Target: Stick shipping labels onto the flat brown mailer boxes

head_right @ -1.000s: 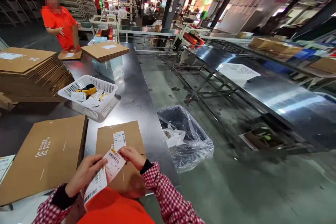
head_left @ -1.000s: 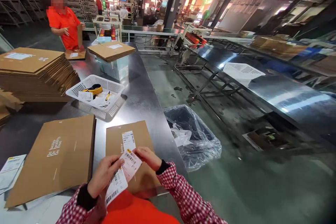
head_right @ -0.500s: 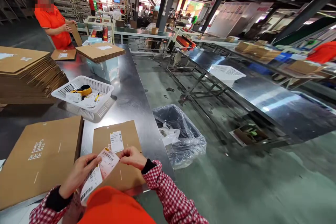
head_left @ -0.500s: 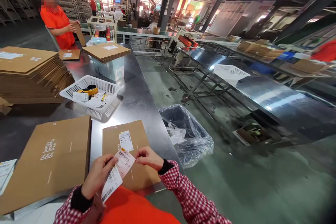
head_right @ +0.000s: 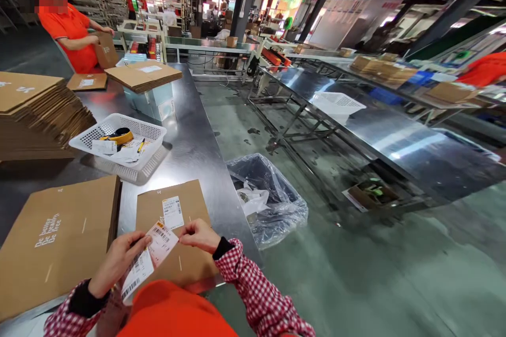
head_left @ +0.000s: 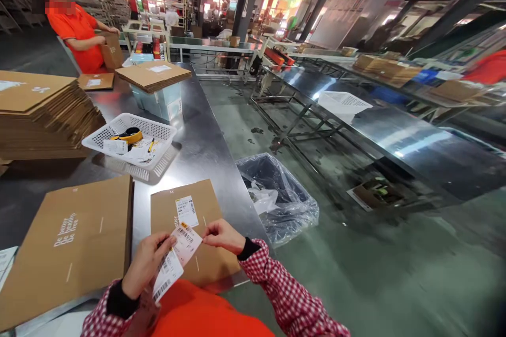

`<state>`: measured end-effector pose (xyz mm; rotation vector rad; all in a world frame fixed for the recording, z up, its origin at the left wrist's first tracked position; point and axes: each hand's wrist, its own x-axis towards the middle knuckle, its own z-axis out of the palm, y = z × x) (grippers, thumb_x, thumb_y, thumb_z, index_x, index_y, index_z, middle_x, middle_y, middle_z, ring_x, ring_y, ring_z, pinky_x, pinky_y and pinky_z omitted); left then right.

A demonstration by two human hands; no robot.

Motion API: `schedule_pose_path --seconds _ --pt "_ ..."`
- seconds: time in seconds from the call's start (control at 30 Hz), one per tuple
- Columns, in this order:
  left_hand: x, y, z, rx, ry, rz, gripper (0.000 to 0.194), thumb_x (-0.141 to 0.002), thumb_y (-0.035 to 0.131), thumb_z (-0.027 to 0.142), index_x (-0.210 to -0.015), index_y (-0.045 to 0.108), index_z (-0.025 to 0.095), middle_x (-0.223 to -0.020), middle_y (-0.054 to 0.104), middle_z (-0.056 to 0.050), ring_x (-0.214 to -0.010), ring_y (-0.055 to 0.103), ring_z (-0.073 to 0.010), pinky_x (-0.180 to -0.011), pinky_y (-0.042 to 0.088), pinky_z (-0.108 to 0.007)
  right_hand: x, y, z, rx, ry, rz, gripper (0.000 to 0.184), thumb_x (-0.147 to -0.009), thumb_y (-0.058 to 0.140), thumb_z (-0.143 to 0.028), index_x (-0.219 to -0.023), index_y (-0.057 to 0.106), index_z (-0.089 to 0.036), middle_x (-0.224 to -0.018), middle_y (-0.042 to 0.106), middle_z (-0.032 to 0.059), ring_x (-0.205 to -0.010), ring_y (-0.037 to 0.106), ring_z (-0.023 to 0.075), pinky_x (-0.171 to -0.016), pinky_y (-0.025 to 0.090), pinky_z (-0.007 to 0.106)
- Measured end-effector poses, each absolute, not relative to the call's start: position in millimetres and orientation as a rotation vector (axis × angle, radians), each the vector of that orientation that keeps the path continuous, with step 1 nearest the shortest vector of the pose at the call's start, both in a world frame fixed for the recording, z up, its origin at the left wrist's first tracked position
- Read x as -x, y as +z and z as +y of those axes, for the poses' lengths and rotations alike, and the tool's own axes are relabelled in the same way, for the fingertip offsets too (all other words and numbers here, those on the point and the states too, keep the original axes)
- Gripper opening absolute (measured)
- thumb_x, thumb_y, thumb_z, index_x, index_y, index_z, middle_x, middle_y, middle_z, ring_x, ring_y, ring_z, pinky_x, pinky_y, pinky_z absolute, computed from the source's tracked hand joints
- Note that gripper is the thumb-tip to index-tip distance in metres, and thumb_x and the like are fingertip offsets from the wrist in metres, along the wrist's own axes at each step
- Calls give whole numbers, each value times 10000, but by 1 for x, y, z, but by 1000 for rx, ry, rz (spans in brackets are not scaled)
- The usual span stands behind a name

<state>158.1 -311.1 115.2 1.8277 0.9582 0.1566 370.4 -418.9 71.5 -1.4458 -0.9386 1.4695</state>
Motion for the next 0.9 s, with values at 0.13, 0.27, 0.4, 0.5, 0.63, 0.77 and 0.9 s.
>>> schedule_pose_path --seconds 0.13,0.27,0.4,0.5,0.63,0.77,0.9 --pt "-163 116 -311 -1854 134 952 428 -796 464 557 -672 602 171 -607 551 8 -591 479 -148 -532 333 -237 -372 69 -418 1462 1445 -966 111 -631 642 -238 -655 682 -138 -504 522 -51 -491 407 66 -486 289 214" --pt "-169 120 -311 -1833 116 965 419 -768 480 557 -646 588 170 -585 520 10 -566 457 -144 -512 322 -239 -373 71 -417 1439 1469 -963 103 -630 639 -237 -642 665 -138 -505 508 -58 -491 398 57 -484 290 206" --pt "-173 120 -308 -1840 110 969 414 -769 474 546 -675 607 165 -607 535 2 -585 465 -151 -529 329 -244 -378 74 -418 1414 1534 -927 127 -641 640 -256 -677 676 -140 -520 515 -56 -478 406 57 -457 304 199" --pt "-174 118 -305 -1867 90 972 427 -780 466 546 -699 619 156 -619 542 -4 -602 474 -154 -543 328 -247 -381 72 -418 1433 1505 -927 130 -644 650 -254 -682 687 -135 -515 518 -54 -474 407 57 -452 308 198" --pt "-176 118 -306 -1862 65 962 442 -783 462 560 -700 623 156 -609 535 2 -583 466 -148 -530 319 -245 -382 69 -418 1443 1475 -936 126 -639 657 -253 -659 683 -131 -514 522 -51 -487 410 59 -465 311 200" --pt "-179 119 -307 -1903 76 965 442 -772 469 564 -666 620 162 -594 546 -1 -584 467 -153 -536 324 -248 -384 67 -418 1442 1490 -929 139 -629 659 -265 -655 682 -130 -509 514 -55 -491 414 59 -468 316 197" --pt "-182 115 -305 -1908 68 960 421 -791 455 535 -721 639 163 -639 592 -12 -618 499 -165 -559 348 -252 -388 66 -419 1429 1509 -914 162 -626 657 -273 -683 694 -126 -513 521 -54 -485 419 58 -463 327 195"
